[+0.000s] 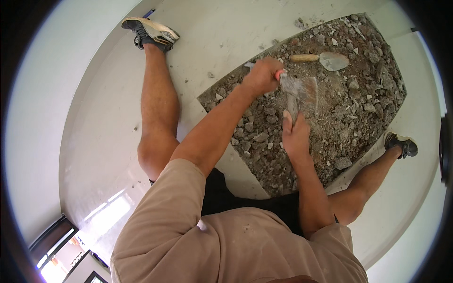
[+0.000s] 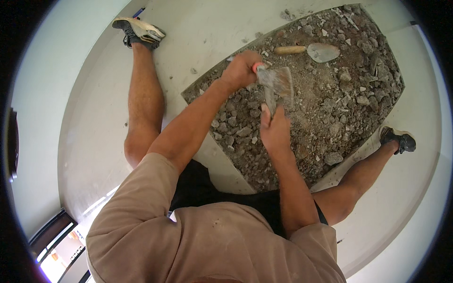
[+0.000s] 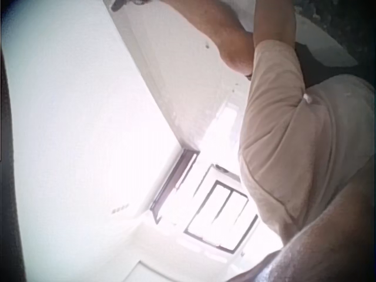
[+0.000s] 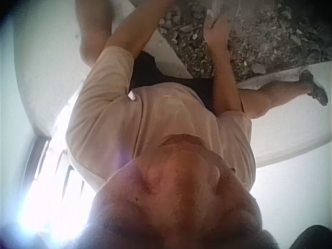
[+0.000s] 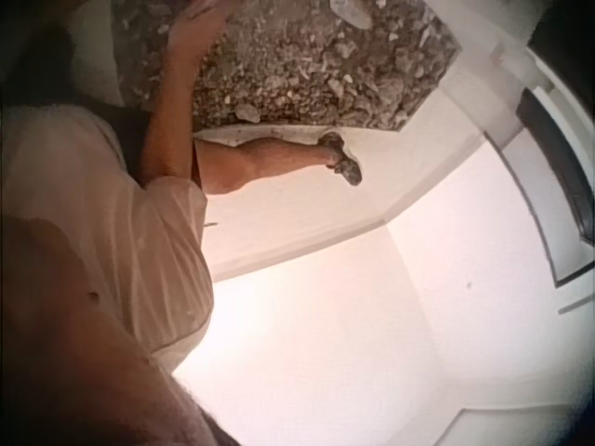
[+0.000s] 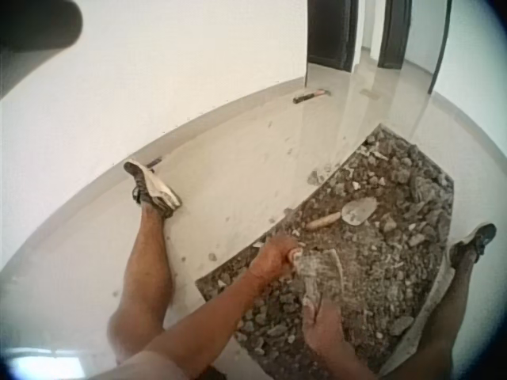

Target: The person uses a hatchet to strike a chisel, chipping away at a rectangular section of concrete floor. They reposition the chisel within the hole while another person picks up the concrete rubble by hand and places it into a plastic container.

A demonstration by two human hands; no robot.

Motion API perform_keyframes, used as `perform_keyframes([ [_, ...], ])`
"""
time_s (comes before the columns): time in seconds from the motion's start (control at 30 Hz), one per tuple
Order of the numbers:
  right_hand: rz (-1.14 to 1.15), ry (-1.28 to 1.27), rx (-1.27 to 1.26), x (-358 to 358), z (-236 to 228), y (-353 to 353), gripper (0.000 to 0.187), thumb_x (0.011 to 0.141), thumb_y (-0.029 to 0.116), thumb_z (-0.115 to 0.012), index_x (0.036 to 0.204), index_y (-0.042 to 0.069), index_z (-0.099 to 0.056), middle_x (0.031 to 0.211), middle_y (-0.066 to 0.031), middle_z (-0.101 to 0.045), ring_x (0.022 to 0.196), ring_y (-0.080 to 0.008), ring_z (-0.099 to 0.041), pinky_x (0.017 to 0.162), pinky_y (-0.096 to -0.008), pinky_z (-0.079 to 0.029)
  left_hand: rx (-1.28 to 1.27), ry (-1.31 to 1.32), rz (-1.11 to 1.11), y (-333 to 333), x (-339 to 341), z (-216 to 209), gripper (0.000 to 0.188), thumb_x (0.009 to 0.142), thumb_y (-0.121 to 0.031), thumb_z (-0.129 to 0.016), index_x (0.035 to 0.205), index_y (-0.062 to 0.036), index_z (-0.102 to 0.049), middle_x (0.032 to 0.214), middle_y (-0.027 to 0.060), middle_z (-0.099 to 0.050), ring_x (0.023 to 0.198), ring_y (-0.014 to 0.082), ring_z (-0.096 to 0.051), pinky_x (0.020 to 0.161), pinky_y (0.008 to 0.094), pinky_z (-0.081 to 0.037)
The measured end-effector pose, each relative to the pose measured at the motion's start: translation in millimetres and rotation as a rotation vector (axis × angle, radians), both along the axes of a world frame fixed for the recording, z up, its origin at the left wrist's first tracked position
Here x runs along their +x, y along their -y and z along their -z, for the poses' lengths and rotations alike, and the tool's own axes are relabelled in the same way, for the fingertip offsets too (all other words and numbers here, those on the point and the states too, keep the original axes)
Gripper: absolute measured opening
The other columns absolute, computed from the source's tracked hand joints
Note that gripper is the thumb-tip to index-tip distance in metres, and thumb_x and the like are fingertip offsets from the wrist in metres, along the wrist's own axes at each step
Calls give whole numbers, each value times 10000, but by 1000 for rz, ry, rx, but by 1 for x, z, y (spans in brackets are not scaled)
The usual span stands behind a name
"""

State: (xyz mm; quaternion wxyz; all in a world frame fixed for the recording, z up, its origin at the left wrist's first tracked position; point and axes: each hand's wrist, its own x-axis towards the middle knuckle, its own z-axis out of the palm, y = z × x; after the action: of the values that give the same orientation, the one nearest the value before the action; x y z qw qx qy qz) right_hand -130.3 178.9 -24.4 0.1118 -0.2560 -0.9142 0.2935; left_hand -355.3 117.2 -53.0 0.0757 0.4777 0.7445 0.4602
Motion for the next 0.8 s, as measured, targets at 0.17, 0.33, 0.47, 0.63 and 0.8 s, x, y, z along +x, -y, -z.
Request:
perform_keyframes([
  [0.17,174,-79,-378,20,-32,-3,328,1036,242,-586,1070,-80,-531,659,-115,-539,567,-160,-481,507,-358,-401,67,-38,101,-22,19,-5,234,700,-44,-753,859,-94,-588,890,96,-623,973,338,-609,862,497,-455],
  [0.33,220,-144,-337,14,-43,-21,293,1047,223,-563,1069,-69,-537,664,-77,-552,569,-142,-487,508,-323,-405,108,-92,23,-44,2,-4,213,699,-55,-764,840,-74,-605,848,112,-626,893,363,-610,789,494,-489],
  [0.47,309,-479,-765,2,-81,-10,280,1043,230,-570,1005,-47,-548,686,-52,-574,585,-179,-552,533,-327,-463,111,-51,-19,-35,-8,4,205,716,-55,-773,827,-61,-600,821,122,-612,867,374,-603,752,481,-499],
  [0.63,170,-493,-278,-15,8,-12,297,1082,330,-492,1030,39,-525,686,-34,-515,601,-117,-536,542,-288,-471,46,-63,-46,-36,-8,6,205,717,-57,-776,841,-70,-615,829,110,-634,872,356,-612,780,472,-507],
  [0.8,168,10,-282,17,-27,-18,305,1041,253,-581,980,-43,-541,666,-94,-578,565,-208,-549,513,-377,-421,88,-59,-65,-21,24,-5,206,702,-49,-778,828,-86,-619,830,102,-645,880,346,-623,801,461,-518],
])
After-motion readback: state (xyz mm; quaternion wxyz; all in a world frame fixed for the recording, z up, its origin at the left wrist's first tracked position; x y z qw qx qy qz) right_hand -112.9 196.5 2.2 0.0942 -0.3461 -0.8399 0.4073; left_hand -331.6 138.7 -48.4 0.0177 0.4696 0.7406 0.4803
